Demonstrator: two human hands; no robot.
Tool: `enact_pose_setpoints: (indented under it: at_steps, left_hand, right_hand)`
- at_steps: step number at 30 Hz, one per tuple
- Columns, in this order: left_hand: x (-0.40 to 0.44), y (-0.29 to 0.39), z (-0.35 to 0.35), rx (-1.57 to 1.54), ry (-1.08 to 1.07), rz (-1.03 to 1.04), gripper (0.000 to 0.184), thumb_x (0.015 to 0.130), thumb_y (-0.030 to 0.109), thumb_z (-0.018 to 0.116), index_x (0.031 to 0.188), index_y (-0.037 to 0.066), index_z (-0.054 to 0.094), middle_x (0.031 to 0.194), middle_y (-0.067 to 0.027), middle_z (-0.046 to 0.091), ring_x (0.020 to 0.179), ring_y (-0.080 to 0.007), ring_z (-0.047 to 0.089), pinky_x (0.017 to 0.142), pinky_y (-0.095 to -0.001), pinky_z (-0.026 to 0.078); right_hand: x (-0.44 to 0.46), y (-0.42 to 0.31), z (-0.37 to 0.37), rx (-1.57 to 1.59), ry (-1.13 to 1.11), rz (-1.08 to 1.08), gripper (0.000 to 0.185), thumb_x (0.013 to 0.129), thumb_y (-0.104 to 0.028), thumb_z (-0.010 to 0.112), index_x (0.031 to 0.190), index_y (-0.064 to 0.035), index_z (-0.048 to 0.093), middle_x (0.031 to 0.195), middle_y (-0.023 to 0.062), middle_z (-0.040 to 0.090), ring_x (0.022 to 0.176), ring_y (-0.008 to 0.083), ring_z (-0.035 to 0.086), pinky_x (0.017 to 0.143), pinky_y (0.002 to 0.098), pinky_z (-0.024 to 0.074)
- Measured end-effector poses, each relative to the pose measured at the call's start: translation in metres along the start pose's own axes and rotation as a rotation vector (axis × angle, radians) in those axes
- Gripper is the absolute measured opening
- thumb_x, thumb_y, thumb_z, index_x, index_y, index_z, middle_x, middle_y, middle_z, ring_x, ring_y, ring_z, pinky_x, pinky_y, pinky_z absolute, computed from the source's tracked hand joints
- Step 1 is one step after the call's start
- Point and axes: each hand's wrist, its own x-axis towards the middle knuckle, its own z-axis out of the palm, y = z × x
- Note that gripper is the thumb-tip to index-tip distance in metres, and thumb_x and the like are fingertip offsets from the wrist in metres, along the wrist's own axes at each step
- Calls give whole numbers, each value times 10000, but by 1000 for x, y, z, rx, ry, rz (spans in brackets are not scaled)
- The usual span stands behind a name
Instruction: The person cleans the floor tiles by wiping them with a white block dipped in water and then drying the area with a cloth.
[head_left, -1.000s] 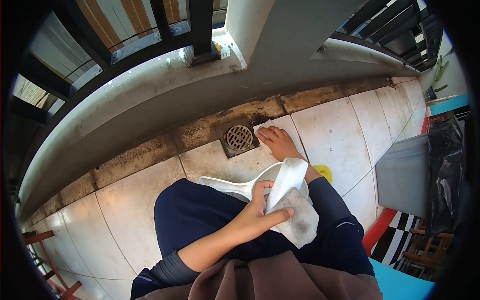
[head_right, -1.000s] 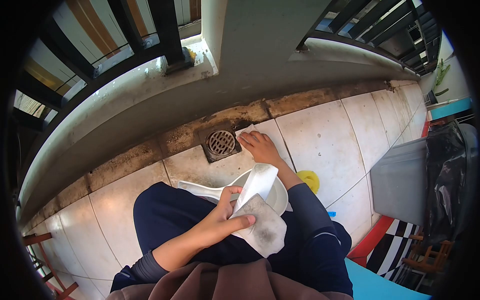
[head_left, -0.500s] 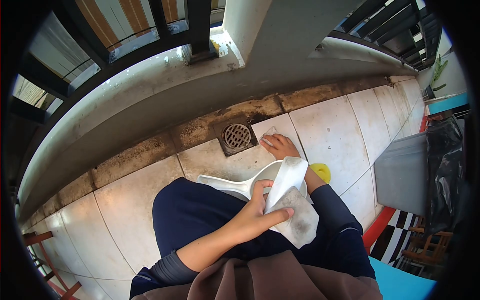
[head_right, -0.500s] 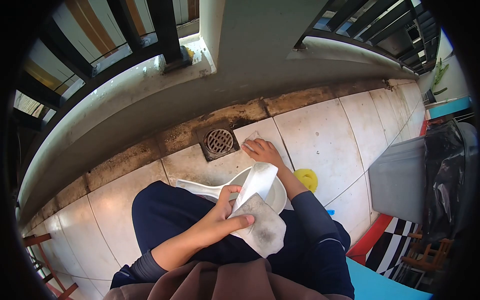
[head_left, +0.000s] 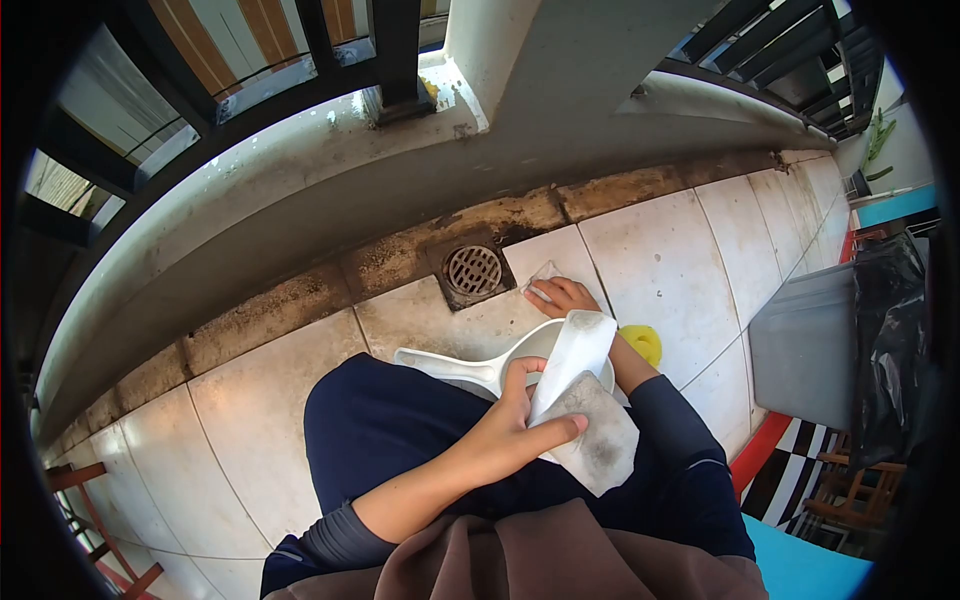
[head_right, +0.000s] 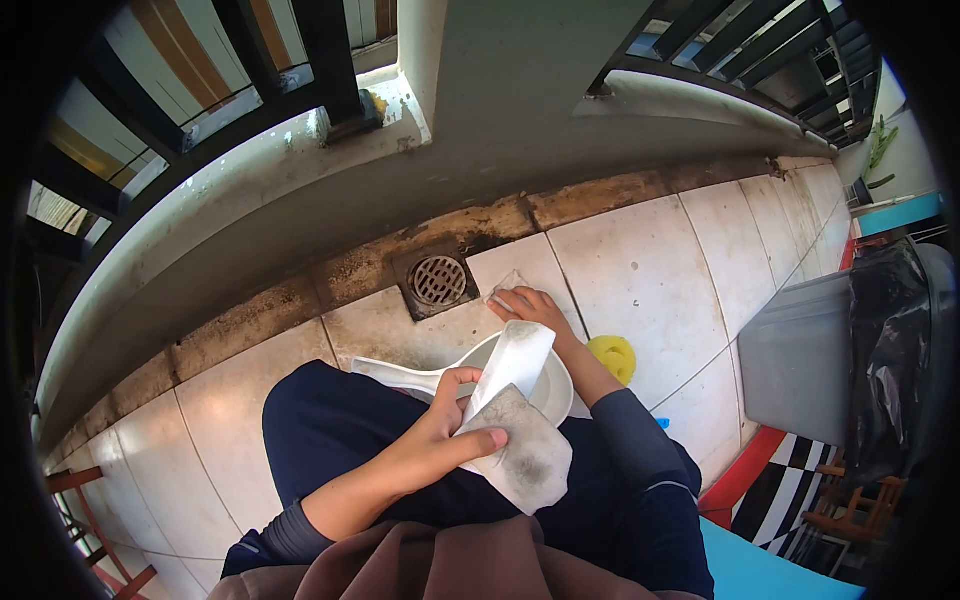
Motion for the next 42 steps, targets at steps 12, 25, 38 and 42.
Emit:
enact_pose_setpoints:
  at_steps: [12, 25, 38, 42]
  left_hand:
    - [1, 0, -1, -30, 14, -18, 635, 826, 201, 649, 1200, 25, 167, 1082, -196, 500, 967, -186, 533, 786, -286, 464]
    - [1, -2, -2, -6, -11, -43, 650, 820, 228, 655, 1199, 1, 177, 1072, -198, 494, 958, -182, 526, 773, -272, 457]
    - [1, -3, -2, 8, -16, -23, 647, 819, 236, 654, 1197, 12, 179, 1058, -186, 504, 923, -170, 535, 726, -265, 463]
    - [1, -1, -1, -17, -19, -60, 649, 817, 231, 656, 1199, 11, 179, 1062, -185, 503, 927, -169, 531, 736, -261, 458]
  right_hand:
    - [34, 6, 14, -71, -61, 82, 568, 757, -122, 523, 1317, -148, 430, 1323, 40, 417, 1185, 247, 384, 947, 389, 349]
    - [40, 7, 13, -209, -38, 35, 522, 779, -224, 496, 1295, -153, 456, 1284, 24, 448, 1138, 212, 419, 883, 375, 384]
    - [9, -3, 6, -78, -47, 43, 528, 761, -246, 507, 1285, -191, 478, 1273, 26, 461, 1126, 219, 428, 886, 364, 391]
    - [29, 1, 12, -112, -32, 94, 509, 777, -221, 505, 1284, -184, 479, 1281, 29, 451, 1132, 228, 421, 895, 367, 389]
